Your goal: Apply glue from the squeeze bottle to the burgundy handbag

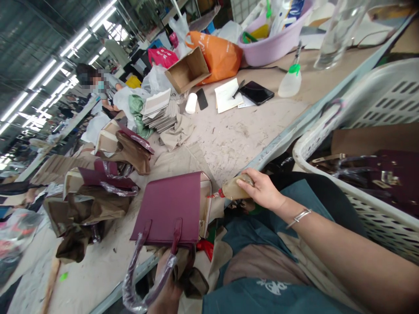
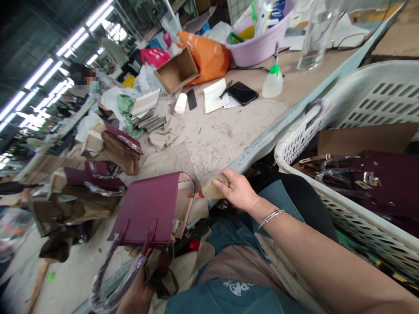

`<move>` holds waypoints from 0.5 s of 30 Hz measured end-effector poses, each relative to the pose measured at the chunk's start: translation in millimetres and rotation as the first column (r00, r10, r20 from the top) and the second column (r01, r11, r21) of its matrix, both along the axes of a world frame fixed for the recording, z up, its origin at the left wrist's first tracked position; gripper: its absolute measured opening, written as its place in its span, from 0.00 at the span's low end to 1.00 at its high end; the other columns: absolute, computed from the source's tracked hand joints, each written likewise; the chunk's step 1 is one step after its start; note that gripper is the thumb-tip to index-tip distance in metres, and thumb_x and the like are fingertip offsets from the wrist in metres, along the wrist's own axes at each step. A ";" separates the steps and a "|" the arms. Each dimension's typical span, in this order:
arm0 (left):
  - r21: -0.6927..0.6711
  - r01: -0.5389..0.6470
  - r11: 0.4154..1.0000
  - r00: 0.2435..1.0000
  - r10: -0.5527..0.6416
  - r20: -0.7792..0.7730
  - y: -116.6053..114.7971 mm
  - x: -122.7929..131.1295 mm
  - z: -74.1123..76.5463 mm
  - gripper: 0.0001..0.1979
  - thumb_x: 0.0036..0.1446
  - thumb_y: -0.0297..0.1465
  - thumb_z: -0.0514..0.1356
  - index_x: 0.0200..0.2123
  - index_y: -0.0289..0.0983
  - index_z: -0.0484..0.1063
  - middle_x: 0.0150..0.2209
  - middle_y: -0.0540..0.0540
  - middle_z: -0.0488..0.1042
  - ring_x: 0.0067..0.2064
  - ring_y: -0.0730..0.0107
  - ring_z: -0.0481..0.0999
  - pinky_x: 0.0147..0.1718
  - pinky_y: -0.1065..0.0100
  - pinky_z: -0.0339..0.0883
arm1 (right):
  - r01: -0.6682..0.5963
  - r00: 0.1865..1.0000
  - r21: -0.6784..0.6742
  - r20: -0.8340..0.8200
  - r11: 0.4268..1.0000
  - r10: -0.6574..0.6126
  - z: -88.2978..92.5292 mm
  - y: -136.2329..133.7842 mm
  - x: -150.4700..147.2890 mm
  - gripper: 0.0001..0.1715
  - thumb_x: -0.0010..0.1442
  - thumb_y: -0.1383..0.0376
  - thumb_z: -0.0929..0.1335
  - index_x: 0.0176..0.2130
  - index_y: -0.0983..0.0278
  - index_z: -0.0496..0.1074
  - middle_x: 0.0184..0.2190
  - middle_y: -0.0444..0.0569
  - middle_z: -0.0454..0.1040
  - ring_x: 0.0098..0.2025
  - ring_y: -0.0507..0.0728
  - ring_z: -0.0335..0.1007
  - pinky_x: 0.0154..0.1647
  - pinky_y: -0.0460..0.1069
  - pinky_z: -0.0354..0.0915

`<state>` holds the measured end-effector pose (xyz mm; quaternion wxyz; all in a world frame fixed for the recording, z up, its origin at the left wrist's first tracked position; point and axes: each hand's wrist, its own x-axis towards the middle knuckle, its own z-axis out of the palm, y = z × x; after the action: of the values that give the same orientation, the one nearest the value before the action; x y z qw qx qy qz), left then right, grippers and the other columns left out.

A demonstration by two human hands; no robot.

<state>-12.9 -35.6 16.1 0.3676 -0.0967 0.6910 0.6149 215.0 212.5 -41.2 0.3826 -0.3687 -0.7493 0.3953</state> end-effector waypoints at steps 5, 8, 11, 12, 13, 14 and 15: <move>-0.006 -0.022 1.000 0.999 0.022 0.041 -5.3 -1.4 3.9 0.09 0.34 0.23 0.68 0.25 0.32 0.75 0.21 0.46 0.77 0.22 0.64 0.76 0.21 0.68 0.72 | 0.114 0.993 0.113 0.016 0.987 -0.117 0.0 3.1 -3.8 0.14 0.61 0.54 0.64 0.39 0.62 0.66 0.32 0.49 0.69 0.34 0.57 0.67 0.36 0.51 0.64; 0.043 0.002 0.999 0.998 -0.004 0.059 -4.7 -0.1 9.3 0.08 0.34 0.22 0.68 0.24 0.33 0.75 0.19 0.47 0.75 0.24 0.60 0.77 0.26 0.64 0.74 | 0.051 0.998 0.073 0.030 0.996 -0.053 2.6 1.0 -3.4 0.13 0.61 0.55 0.64 0.38 0.62 0.66 0.31 0.48 0.69 0.33 0.56 0.67 0.34 0.50 0.63; 0.052 -0.005 0.999 0.998 0.001 0.069 0.6 5.9 18.7 0.07 0.36 0.20 0.66 0.22 0.34 0.73 0.17 0.49 0.73 0.25 0.60 0.78 0.27 0.63 0.75 | 0.025 0.999 0.097 0.039 0.995 -0.029 3.4 -0.6 -2.8 0.12 0.62 0.56 0.64 0.39 0.63 0.66 0.31 0.48 0.69 0.33 0.56 0.67 0.34 0.50 0.64; 0.037 -0.016 0.999 0.998 0.013 0.068 3.0 8.4 22.4 0.06 0.38 0.20 0.65 0.22 0.34 0.73 0.17 0.48 0.74 0.24 0.61 0.77 0.27 0.63 0.75 | 0.031 0.999 0.137 0.039 0.990 -0.037 3.1 -0.4 -2.9 0.13 0.62 0.56 0.64 0.40 0.63 0.65 0.32 0.48 0.69 0.34 0.56 0.67 0.35 0.50 0.64; 0.016 -0.027 1.000 0.997 0.026 0.068 5.4 10.8 26.4 0.05 0.41 0.19 0.63 0.22 0.34 0.72 0.19 0.48 0.75 0.24 0.62 0.77 0.27 0.63 0.75 | 0.040 0.998 0.184 0.036 0.982 -0.048 2.6 -0.1 -3.3 0.13 0.62 0.56 0.64 0.40 0.63 0.65 0.32 0.49 0.69 0.34 0.57 0.67 0.36 0.51 0.64; -0.008 -0.040 0.999 0.997 0.040 0.063 7.7 12.8 30.7 0.05 0.43 0.19 0.61 0.22 0.33 0.71 0.20 0.47 0.75 0.23 0.64 0.77 0.26 0.65 0.74 | 0.045 0.998 0.232 0.031 0.972 -0.054 2.2 0.3 -3.8 0.12 0.62 0.56 0.64 0.40 0.63 0.65 0.33 0.49 0.69 0.35 0.57 0.67 0.36 0.51 0.65; -0.034 -0.047 0.998 0.997 0.049 0.060 9.8 14.1 35.3 0.06 0.45 0.18 0.59 0.22 0.33 0.71 0.20 0.47 0.75 0.21 0.66 0.75 0.24 0.66 0.73 | 0.041 0.998 0.276 0.028 0.960 -0.050 2.0 0.6 -4.3 0.12 0.62 0.57 0.64 0.41 0.63 0.65 0.33 0.50 0.68 0.35 0.57 0.67 0.37 0.51 0.65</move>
<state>1.2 -25.9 51.4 0.3720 -0.1376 0.6868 0.6090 210.7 213.2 -39.2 0.4262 -0.3358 -0.7948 0.2718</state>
